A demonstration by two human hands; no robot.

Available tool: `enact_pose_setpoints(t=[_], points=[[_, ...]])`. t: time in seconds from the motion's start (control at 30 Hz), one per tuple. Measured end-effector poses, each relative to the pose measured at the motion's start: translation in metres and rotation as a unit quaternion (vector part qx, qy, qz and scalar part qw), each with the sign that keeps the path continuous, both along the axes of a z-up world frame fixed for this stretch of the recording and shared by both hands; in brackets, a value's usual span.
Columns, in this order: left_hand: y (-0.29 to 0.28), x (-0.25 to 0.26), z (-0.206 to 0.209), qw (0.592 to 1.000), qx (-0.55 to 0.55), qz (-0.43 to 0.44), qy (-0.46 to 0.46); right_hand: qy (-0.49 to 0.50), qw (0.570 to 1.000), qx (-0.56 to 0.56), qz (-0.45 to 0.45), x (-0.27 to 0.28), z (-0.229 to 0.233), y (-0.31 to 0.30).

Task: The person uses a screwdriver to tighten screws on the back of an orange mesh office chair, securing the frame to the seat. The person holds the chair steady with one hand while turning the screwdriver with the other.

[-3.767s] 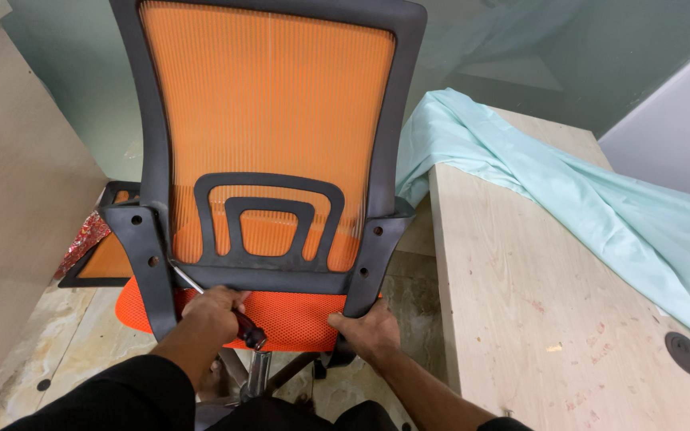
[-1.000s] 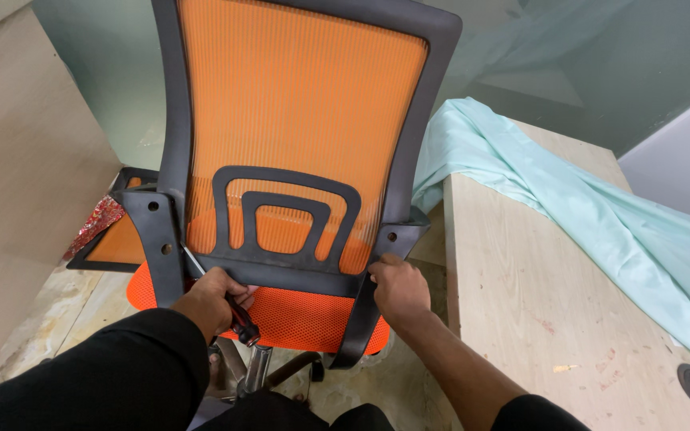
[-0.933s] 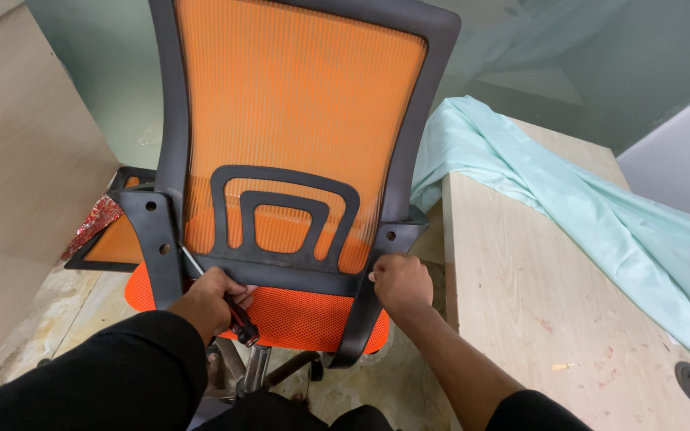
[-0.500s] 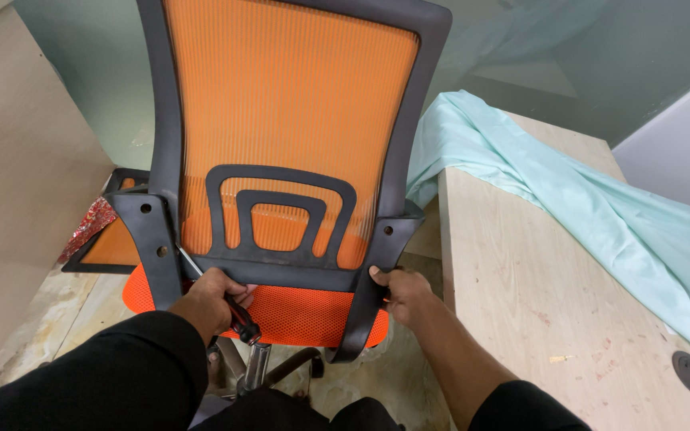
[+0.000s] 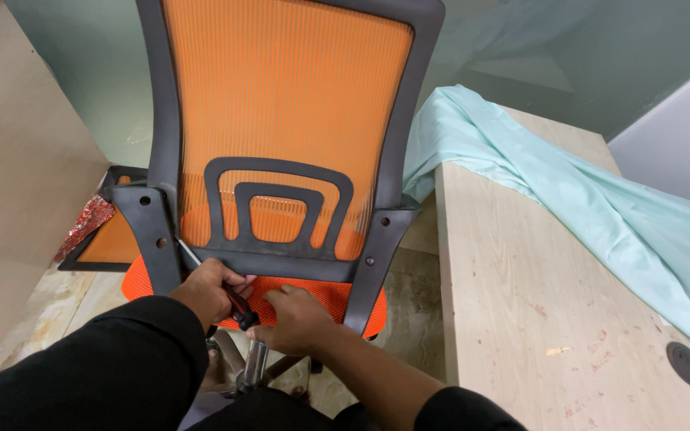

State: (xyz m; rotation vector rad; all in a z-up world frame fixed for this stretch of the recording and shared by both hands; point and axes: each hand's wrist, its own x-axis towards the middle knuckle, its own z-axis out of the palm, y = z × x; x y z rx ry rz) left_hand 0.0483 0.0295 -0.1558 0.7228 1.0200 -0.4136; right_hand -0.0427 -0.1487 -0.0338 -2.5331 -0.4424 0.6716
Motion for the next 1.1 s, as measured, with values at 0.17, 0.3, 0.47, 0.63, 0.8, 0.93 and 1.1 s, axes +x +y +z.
enact_pose_setpoints(t=[0.17,0.3,0.47,0.63,0.8,0.93,1.1], points=[[0.000,0.004,-0.007,1.000,-0.002,0.009,0.020,0.094,0.984,0.132,-0.069,0.002,-0.022,0.024],[0.004,0.001,0.006,1.000,-0.022,-0.011,-0.018,0.024,0.983,0.179,-0.045,0.001,-0.026,0.043],[0.010,-0.014,0.033,0.998,-0.044,0.031,-0.040,0.131,0.980,0.123,-0.085,0.014,0.007,-0.002],[0.007,-0.022,0.034,0.998,-0.012,-0.003,-0.055,0.105,0.936,0.197,-0.271,-0.009,0.067,-0.098],[0.004,-0.020,0.020,0.998,0.018,-0.023,-0.052,-0.099,0.936,-0.034,-0.337,-0.042,0.119,-0.140],[0.005,-0.020,0.019,0.998,0.020,-0.034,-0.047,-0.122,0.940,-0.016,-0.317,-0.052,0.128,-0.129],[0.005,-0.022,0.025,0.998,0.033,-0.037,-0.050,-0.226,0.922,0.008,-0.314,-0.055,0.124,-0.113]])
